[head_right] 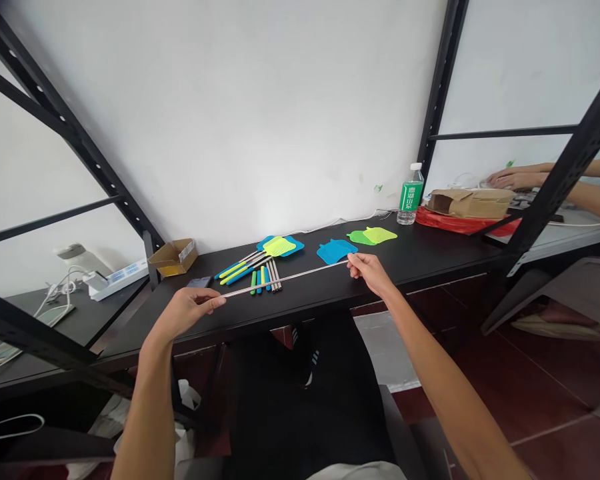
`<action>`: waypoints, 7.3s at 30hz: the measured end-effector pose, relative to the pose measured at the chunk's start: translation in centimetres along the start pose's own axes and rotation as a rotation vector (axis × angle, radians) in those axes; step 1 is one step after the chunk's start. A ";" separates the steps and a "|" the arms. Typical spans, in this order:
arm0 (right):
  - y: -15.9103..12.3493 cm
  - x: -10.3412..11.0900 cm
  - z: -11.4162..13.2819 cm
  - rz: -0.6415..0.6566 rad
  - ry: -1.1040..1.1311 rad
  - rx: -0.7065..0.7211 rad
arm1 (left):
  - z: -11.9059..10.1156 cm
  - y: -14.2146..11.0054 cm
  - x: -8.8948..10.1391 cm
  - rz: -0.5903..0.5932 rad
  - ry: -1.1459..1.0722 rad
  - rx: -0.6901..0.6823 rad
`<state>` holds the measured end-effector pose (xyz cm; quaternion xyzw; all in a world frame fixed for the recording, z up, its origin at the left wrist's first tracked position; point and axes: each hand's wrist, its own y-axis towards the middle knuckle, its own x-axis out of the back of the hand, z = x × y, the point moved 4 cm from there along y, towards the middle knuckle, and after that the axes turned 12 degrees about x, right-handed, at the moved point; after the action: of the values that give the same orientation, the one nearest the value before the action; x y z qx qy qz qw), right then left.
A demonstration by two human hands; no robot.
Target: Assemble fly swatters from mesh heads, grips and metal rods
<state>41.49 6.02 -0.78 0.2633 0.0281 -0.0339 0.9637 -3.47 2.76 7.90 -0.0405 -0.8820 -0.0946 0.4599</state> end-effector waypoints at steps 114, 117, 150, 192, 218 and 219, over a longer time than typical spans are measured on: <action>-0.6 -4.7 0.3 -0.228 0.502 -0.145 | -1.5 2.0 -9.2 -0.250 0.215 0.129; -0.5 -4.6 0.1 -0.239 0.521 -0.140 | -1.6 2.1 -9.2 -0.238 0.233 0.171; -0.6 -4.9 0.4 -0.190 0.507 -0.176 | -1.9 2.1 -9.6 -0.223 0.422 0.211; -1.1 -5.8 0.9 -0.001 0.180 -0.099 | -2.9 1.5 -9.4 -0.227 0.351 0.057; -1.6 -7.5 1.1 0.360 -0.322 0.112 | -3.0 1.5 -9.8 -0.195 0.365 -0.007; -1.6 -7.5 1.1 0.365 -0.346 0.126 | -3.0 1.6 -9.9 -0.196 0.364 -0.007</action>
<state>33.89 4.46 -0.08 0.3140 -0.1871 0.0944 0.9260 4.82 3.82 1.69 0.0615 -0.7838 -0.1475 0.6001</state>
